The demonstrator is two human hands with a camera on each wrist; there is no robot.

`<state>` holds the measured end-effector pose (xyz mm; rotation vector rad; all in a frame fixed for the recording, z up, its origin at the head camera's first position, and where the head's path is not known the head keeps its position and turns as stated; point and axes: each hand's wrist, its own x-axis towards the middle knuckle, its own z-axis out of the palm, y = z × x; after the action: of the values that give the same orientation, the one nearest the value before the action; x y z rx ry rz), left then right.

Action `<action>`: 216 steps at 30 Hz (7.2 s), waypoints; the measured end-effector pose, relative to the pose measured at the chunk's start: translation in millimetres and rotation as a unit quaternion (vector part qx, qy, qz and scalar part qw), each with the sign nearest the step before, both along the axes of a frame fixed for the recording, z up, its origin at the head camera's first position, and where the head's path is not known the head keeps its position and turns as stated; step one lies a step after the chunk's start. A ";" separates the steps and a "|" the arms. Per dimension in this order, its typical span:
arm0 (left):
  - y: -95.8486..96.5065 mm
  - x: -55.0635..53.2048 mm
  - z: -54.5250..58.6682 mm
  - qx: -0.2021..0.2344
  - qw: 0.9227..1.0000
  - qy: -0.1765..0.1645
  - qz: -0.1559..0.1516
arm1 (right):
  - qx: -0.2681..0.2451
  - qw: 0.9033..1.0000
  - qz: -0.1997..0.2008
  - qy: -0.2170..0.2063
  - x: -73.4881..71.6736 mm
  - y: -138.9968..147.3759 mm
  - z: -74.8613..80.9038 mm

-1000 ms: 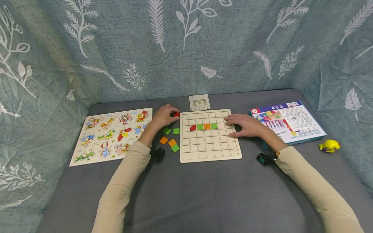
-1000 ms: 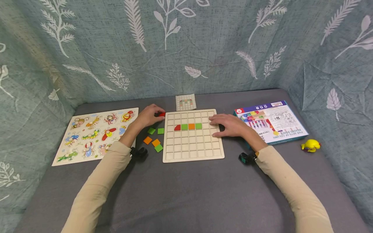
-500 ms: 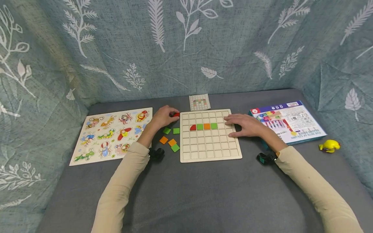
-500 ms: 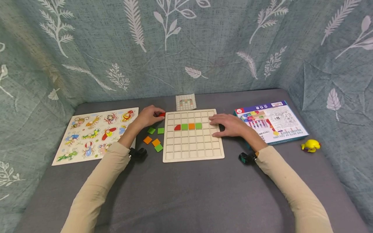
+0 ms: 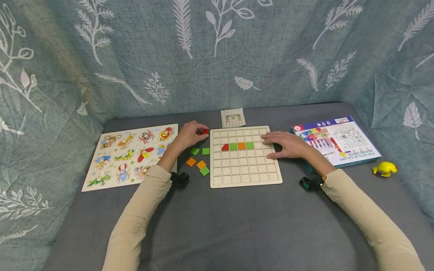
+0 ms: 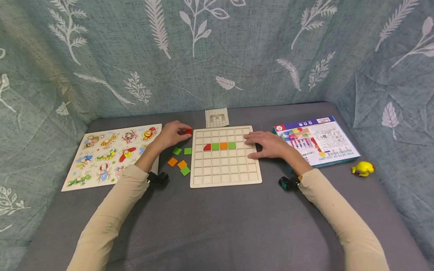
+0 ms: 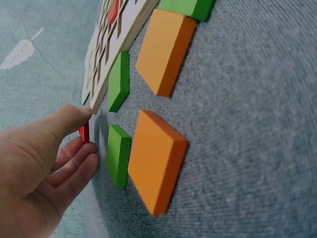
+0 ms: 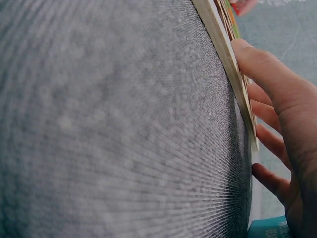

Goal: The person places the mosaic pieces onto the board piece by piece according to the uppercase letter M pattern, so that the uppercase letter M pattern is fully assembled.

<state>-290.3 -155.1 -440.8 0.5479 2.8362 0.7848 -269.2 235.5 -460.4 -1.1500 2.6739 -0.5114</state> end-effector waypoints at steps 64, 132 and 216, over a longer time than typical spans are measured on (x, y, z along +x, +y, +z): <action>77.9 16.8 11.9 0.049 0.995 -0.030 -0.087 | -0.008 1.000 0.003 0.017 -1.6 1.6 -2.9; 159.1 18.2 1.5 -0.048 0.982 0.010 -0.184 | -0.004 1.000 -0.003 0.002 -3.9 3.3 -2.2; -42.2 68.4 2.0 -0.021 0.998 0.001 -0.057 | 0.010 1.000 0.001 -0.005 -5.1 1.5 -1.1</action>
<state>-221.9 -197.3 -438.8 0.6985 2.7871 0.7036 -274.3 237.0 -461.5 -1.1412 2.6629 -0.4876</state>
